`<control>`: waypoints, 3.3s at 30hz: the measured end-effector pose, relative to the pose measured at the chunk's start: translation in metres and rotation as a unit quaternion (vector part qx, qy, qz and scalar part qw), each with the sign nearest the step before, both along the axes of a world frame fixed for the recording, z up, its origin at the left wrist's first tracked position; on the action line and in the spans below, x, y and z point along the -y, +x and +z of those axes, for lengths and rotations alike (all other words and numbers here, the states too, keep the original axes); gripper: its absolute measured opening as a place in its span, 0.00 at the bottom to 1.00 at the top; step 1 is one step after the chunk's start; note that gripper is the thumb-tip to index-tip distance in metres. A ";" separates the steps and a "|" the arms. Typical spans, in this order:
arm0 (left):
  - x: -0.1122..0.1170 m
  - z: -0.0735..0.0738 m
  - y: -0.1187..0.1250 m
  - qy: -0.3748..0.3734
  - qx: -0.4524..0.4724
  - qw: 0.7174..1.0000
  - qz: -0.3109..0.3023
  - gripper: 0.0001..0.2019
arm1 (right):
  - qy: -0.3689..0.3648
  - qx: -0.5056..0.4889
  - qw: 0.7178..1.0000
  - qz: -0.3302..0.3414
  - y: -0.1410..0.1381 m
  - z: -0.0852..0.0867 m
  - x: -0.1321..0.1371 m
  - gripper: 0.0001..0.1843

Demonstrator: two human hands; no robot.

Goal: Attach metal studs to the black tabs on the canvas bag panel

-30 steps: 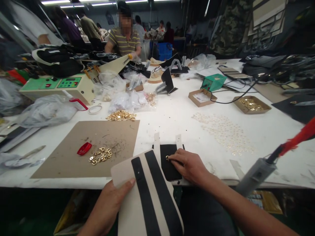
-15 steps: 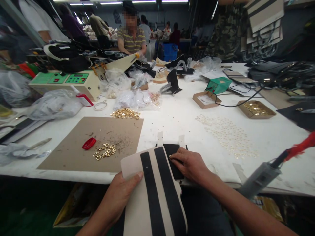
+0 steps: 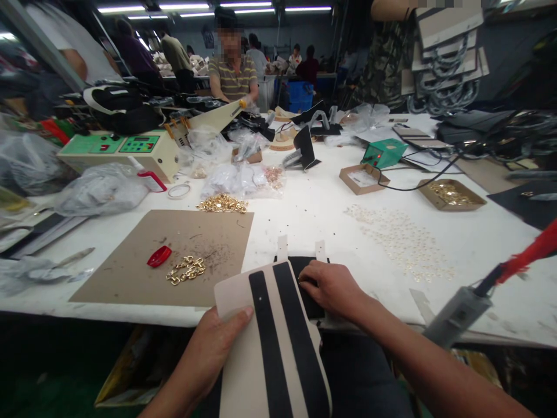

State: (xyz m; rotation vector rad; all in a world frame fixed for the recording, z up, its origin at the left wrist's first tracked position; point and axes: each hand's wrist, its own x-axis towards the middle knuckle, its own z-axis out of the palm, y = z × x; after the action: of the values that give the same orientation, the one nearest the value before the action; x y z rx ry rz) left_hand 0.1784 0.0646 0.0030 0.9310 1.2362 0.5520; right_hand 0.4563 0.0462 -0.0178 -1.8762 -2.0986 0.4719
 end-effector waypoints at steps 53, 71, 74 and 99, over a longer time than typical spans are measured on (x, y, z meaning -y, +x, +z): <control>-0.042 0.010 0.085 0.193 -0.176 0.942 -0.212 0.17 | -0.146 -0.379 0.873 -0.268 0.001 0.018 0.028 0.12; -0.059 -0.007 0.101 0.260 -0.343 0.856 -0.287 0.16 | -0.070 -0.180 0.951 -0.241 -0.003 -0.005 0.015 0.10; -0.060 -0.008 0.102 0.262 -0.346 0.853 -0.290 0.16 | -0.070 -0.175 0.953 -0.238 -0.003 -0.005 0.014 0.09; -0.053 -0.033 0.095 0.578 -0.287 0.731 -0.221 0.28 | -0.101 -0.031 0.970 -0.221 -0.005 -0.003 0.001 0.08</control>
State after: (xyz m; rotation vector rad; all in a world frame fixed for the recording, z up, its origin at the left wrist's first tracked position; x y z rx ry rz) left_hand 0.2732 0.1175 -0.0305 2.5482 1.0448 0.6539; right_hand 0.4515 0.0453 -0.0210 -2.3246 -1.5695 0.6397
